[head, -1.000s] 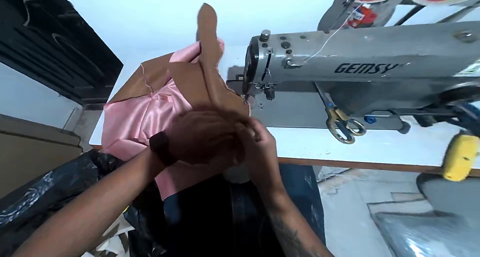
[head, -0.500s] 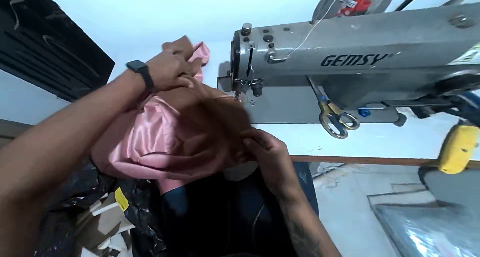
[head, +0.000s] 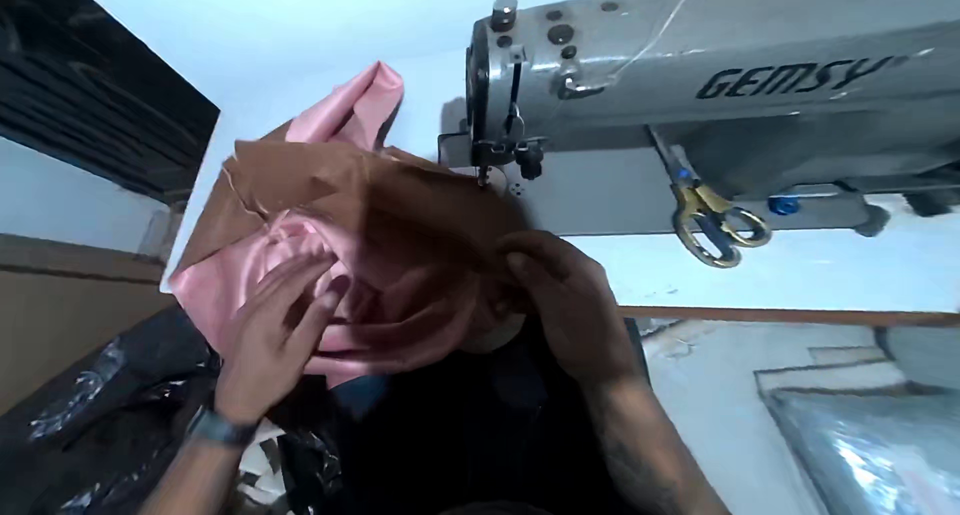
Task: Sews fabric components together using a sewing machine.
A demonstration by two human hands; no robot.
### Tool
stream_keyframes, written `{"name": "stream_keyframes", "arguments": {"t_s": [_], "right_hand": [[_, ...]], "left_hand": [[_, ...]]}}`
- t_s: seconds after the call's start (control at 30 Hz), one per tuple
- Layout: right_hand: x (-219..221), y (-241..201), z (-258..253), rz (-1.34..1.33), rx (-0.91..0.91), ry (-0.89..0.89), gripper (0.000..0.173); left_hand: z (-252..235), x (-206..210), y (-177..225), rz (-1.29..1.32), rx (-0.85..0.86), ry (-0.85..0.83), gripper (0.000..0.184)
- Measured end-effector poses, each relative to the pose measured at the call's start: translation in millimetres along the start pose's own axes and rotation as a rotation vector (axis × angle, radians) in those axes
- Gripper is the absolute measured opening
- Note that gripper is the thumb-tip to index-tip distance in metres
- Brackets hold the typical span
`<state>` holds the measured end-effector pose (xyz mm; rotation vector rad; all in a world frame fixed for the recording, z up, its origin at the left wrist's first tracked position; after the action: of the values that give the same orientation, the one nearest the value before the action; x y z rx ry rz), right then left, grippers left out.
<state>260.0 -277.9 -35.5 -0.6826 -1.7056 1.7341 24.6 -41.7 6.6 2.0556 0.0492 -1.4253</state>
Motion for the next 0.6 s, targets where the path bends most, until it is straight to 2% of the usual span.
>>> {"name": "stream_keyframes", "arguments": {"t_s": [0.03,0.1,0.2,0.3,0.4,0.47,0.53,0.6], "right_hand": [[8.9,-3.1,0.2,-0.008,-0.029,-0.019,0.024],[30.9,-7.1,-3.5,-0.035,-0.029,-0.049,0.028],[49.6,-3.4,-5.8,-0.044,0.054,-0.041,0.031],[52.7,5.5,-4.7,-0.089,0.094,-0.059,0.029],[45.0,21.1,-0.2,-0.042,0.156,-0.102,0.03],[41.2,23.4,1.1,-0.043,0.172,-0.088,0.035],[42.2,19.2,1.9,-0.096,0.159,-0.052,0.037],[49.3,10.8,1.2,-0.16,0.118,-0.028,0.036]], "left_hand": [[-10.6,26.0,-8.4,-0.036,0.021,-0.154,0.051],[-46.6,54.0,-25.2,-0.19,0.133,-0.313,0.068],[-108.9,55.5,-62.6,-0.331,0.206,-0.353,0.084],[-155.5,36.3,-104.8,-0.395,0.271,-0.401,0.09],[-185.9,25.6,-135.5,-0.344,0.345,-0.406,0.089],[-188.6,18.6,-122.5,-0.248,0.412,-0.418,0.081],[-178.9,4.4,-90.5,-0.18,0.509,-0.392,0.06],[-159.7,0.1,-58.0,-0.245,0.591,-0.348,0.055]]}}
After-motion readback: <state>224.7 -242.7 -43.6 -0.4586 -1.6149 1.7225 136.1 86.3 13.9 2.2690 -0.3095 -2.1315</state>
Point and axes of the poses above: each hand's wrist, its own z-axis away from the middle knuckle, its own x-axis out of the palm, y = z × x, the point moved 8 cm from there along -z, towards the middle knuckle, and after that the axes turned 2 degrees about -z, right-handed, at the moved point
